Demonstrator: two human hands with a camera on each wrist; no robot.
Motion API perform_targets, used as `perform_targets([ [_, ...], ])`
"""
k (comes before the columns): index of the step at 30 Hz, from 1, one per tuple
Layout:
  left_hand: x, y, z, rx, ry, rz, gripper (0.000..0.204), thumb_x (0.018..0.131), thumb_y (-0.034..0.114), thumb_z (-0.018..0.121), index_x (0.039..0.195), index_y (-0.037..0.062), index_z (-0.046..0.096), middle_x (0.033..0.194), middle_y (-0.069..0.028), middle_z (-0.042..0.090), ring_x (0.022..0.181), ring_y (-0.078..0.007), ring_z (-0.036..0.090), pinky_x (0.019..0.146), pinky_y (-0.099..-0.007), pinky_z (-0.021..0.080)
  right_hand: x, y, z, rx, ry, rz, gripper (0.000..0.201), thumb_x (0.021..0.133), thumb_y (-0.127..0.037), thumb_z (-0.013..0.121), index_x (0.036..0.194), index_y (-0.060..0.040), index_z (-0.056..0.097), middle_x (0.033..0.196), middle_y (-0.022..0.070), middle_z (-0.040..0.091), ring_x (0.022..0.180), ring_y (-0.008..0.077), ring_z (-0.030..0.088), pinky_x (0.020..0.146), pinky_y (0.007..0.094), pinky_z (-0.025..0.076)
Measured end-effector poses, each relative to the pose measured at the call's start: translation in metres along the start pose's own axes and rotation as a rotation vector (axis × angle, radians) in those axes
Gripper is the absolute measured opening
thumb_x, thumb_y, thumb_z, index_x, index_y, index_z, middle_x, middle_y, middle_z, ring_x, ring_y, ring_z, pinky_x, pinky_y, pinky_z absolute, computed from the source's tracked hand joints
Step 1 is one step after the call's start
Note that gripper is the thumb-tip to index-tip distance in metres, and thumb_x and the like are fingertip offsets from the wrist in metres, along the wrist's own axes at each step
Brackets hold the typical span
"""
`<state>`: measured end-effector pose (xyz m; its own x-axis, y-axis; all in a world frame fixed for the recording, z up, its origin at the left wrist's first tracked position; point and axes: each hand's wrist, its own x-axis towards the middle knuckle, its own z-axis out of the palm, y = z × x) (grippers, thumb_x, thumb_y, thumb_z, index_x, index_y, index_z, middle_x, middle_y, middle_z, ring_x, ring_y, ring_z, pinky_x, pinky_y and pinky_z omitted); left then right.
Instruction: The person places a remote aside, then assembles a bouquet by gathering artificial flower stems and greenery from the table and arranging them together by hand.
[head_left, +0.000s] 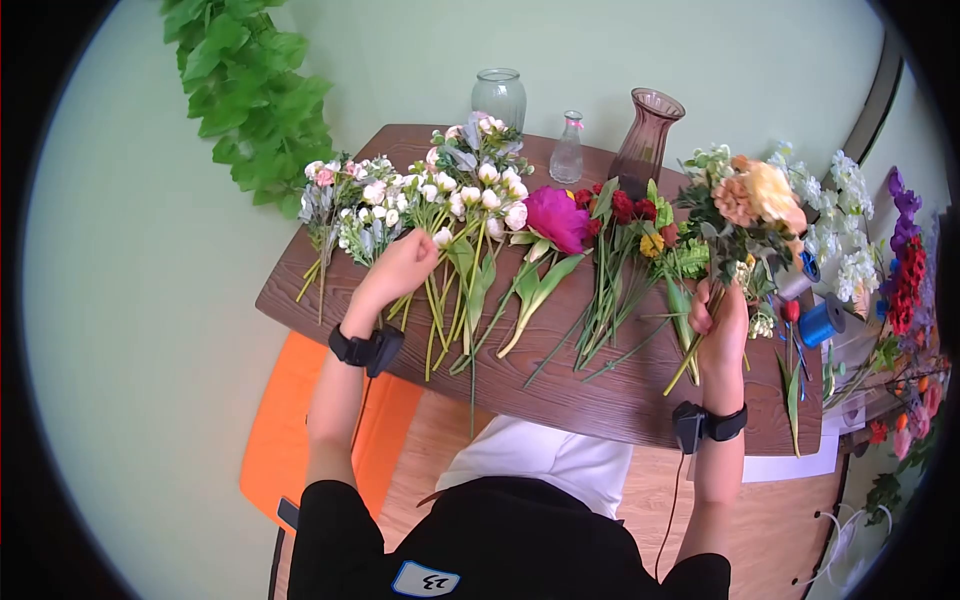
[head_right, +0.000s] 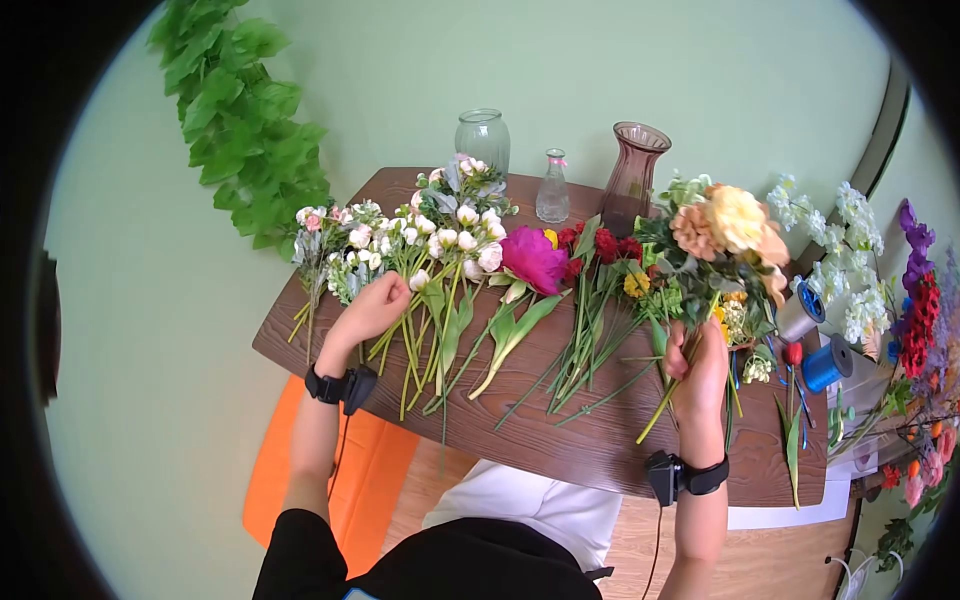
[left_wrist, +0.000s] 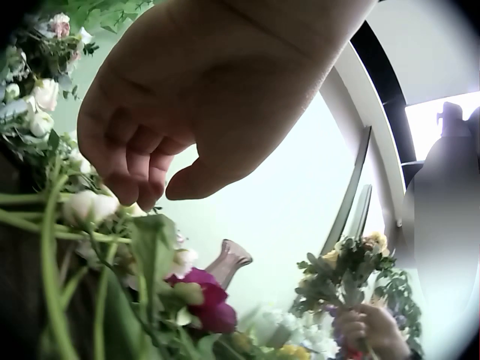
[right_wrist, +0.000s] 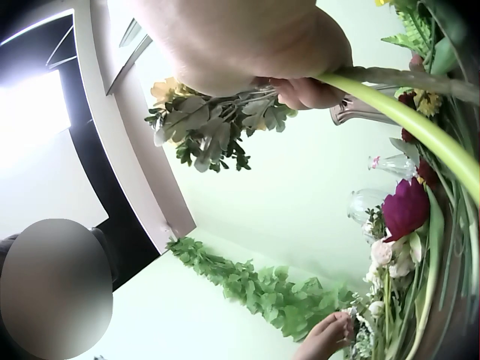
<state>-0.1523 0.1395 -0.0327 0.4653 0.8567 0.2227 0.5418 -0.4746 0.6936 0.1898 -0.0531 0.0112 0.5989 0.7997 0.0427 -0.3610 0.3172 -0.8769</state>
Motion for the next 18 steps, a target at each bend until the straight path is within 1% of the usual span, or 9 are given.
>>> perform_targets([
  [1,0.002,-0.014,-0.001,0.162,-0.060,-0.099,0.022,0.081,0.023,0.051,0.082,0.0005,0.047,0.067,-0.0054,0.052,0.061,-0.0133,0.049,0.055,-0.0266,0.040,0.011,0.006,-0.016,-0.022,-0.089,0.045,0.025,0.089,-0.028,0.030,0.080,-0.0068,0.040,0.059,0.0011,0.040,0.040,0.0065,0.026,0.037,0.0195,0.021],
  [2,0.005,-0.025,0.000,0.325,-0.120,-0.198,0.027,0.081,0.026,0.052,0.081,0.0002,0.047,0.065,-0.0076,0.052,0.059,-0.0160,0.049,0.055,-0.0281,0.040,0.016,0.008,-0.018,-0.021,-0.091,0.046,0.025,0.089,-0.028,0.030,0.080,-0.0068,0.040,0.059,0.0011,0.040,0.040,0.0065,0.026,0.037,0.0195,0.021],
  [3,0.006,-0.034,0.004,0.370,-0.102,-0.210,0.031,0.078,0.031,0.053,0.078,0.0002,0.047,0.062,-0.0106,0.052,0.057,-0.0201,0.049,0.055,-0.0311,0.040,0.020,0.009,-0.019,-0.045,-0.131,0.049,0.022,0.088,-0.026,0.032,0.081,-0.0072,0.040,0.061,0.0014,0.041,0.040,0.0063,0.026,0.037,0.0195,0.021],
  [5,0.011,-0.036,0.007,0.400,-0.122,-0.225,0.030,0.078,0.029,0.053,0.076,0.0002,0.047,0.062,-0.0108,0.052,0.057,-0.0201,0.049,0.055,-0.0315,0.040,0.022,0.006,-0.013,-0.034,-0.166,0.105,0.010,0.083,-0.017,0.037,0.083,-0.0082,0.040,0.064,0.0019,0.042,0.040,0.0058,0.028,0.036,0.0193,0.021],
  [7,0.017,-0.039,0.008,0.428,-0.146,-0.242,0.029,0.078,0.028,0.053,0.074,0.0002,0.047,0.062,-0.0111,0.052,0.056,-0.0202,0.049,0.054,-0.0319,0.040,0.025,0.009,-0.010,-0.080,-0.176,0.072,0.008,0.082,-0.015,0.038,0.083,-0.0080,0.040,0.063,0.0014,0.042,0.040,0.0057,0.028,0.036,0.0192,0.021],
  [10,0.025,-0.048,0.009,0.304,-0.189,-0.230,0.028,0.077,0.027,0.052,0.071,0.0000,0.046,0.061,-0.0110,0.051,0.056,-0.0203,0.050,0.054,-0.0320,0.040,0.027,0.013,-0.012,-0.152,-0.206,0.025,0.006,0.081,-0.011,0.040,0.086,-0.0079,0.040,0.063,-0.0011,0.042,0.041,0.0041,0.029,0.036,0.0179,0.022],
  [12,0.026,-0.058,0.013,0.176,0.051,-0.187,0.027,0.077,0.025,0.051,0.068,-0.0002,0.045,0.059,-0.0097,0.050,0.054,-0.0186,0.048,0.052,-0.0311,0.039,0.025,0.015,-0.008,-0.233,-0.179,0.010,0.009,0.081,-0.009,0.040,0.090,-0.0081,0.040,0.063,-0.0028,0.041,0.042,0.0024,0.030,0.036,0.0169,0.021],
  [17,0.022,-0.047,0.006,0.083,0.175,-0.175,0.019,0.083,0.018,0.044,0.074,0.0006,0.041,0.055,-0.0056,0.046,0.051,-0.0143,0.044,0.049,-0.0288,0.036,0.020,0.013,-0.001,-0.283,-0.178,-0.034,0.015,0.080,-0.005,0.046,0.094,-0.0069,0.040,0.064,-0.0044,0.040,0.046,0.0005,0.030,0.039,0.0166,0.022],
  [18,0.019,-0.042,0.004,0.083,0.175,-0.178,0.019,0.083,0.018,0.044,0.074,0.0006,0.041,0.055,-0.0056,0.046,0.051,-0.0143,0.044,0.049,-0.0288,0.036,0.022,0.017,-0.002,-0.339,-0.142,-0.121,0.017,0.079,-0.004,0.049,0.094,-0.0059,0.040,0.065,-0.0045,0.040,0.049,0.0007,0.031,0.041,0.0165,0.023],
])
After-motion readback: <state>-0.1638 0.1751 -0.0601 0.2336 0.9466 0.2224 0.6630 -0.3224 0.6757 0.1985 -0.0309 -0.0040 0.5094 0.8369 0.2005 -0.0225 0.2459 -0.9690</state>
